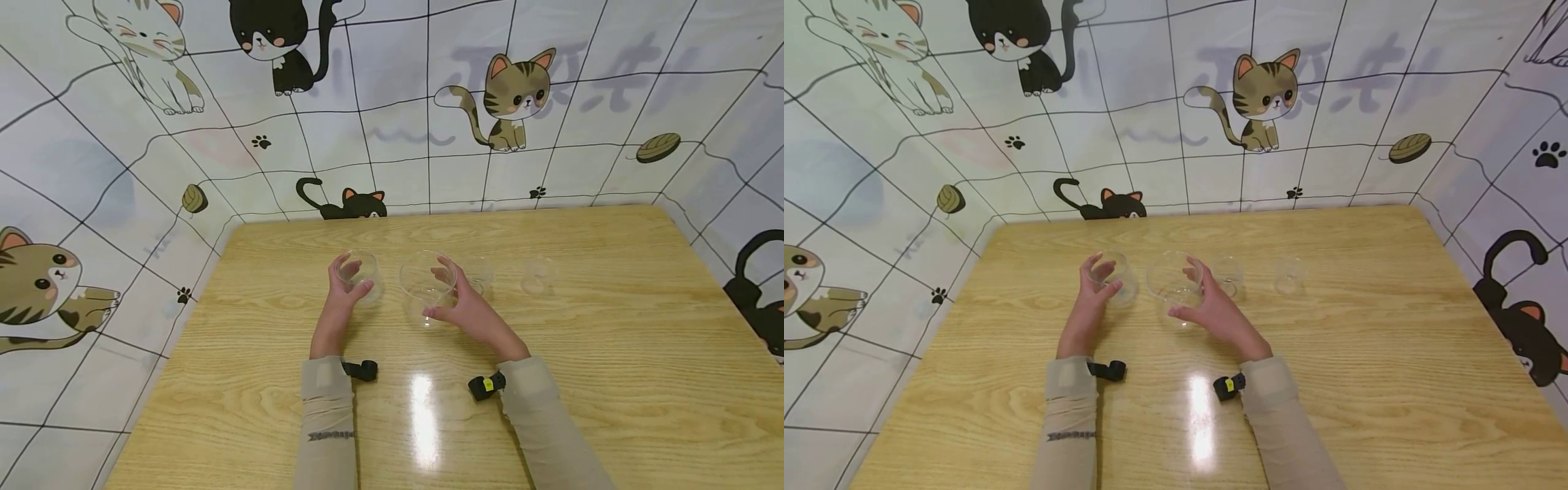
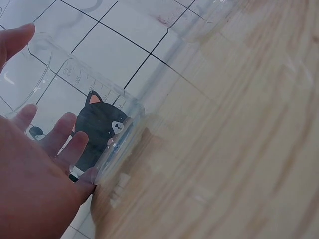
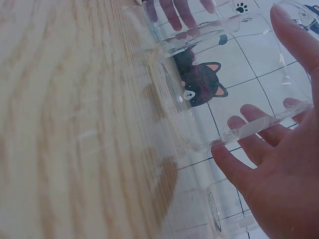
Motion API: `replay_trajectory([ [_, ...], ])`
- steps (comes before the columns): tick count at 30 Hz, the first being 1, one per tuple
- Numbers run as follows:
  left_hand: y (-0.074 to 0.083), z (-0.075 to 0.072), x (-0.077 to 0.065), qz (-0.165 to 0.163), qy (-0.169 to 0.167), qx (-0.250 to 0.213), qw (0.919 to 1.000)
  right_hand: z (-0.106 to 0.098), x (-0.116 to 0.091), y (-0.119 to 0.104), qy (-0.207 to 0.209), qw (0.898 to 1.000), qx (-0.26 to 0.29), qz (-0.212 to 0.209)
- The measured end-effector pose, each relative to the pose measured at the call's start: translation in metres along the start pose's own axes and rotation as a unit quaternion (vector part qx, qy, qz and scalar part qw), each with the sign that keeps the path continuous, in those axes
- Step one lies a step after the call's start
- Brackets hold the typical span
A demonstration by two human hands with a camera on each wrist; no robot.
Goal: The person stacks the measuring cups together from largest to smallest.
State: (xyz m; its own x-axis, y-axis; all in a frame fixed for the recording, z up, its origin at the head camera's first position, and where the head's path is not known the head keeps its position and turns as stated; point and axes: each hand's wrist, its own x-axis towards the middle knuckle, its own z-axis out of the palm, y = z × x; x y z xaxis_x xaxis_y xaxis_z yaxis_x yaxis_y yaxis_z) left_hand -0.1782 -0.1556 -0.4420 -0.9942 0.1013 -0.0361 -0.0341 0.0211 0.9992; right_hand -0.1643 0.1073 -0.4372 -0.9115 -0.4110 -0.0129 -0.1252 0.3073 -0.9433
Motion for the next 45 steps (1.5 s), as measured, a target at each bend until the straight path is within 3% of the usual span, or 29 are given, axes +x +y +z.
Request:
replay_trajectory([
  [9, 0.001, 0.001, -0.002, 0.002, 0.001, 0.012, 0.9999, -0.003, -0.009, -0.024, -0.010, 1.000, -0.004, 0.007],
  [29, -0.002, 0.000, 0.000, 0.013, -0.022, 0.039, 0.9989, -0.003, -0.009, -0.023, -0.010, 1.000, -0.001, 0.006],
  [36, -0.002, 0.000, -0.001, -0.004, -0.029, 0.054, 0.9981, -0.003, -0.009, -0.023, -0.013, 1.000, -0.003, 0.008],
  [45, -0.002, 0.001, 0.000, 0.000, -0.030, 0.049, 0.9984, -0.003, -0.008, -0.019, -0.016, 1.000, 0.007, 0.007],
])
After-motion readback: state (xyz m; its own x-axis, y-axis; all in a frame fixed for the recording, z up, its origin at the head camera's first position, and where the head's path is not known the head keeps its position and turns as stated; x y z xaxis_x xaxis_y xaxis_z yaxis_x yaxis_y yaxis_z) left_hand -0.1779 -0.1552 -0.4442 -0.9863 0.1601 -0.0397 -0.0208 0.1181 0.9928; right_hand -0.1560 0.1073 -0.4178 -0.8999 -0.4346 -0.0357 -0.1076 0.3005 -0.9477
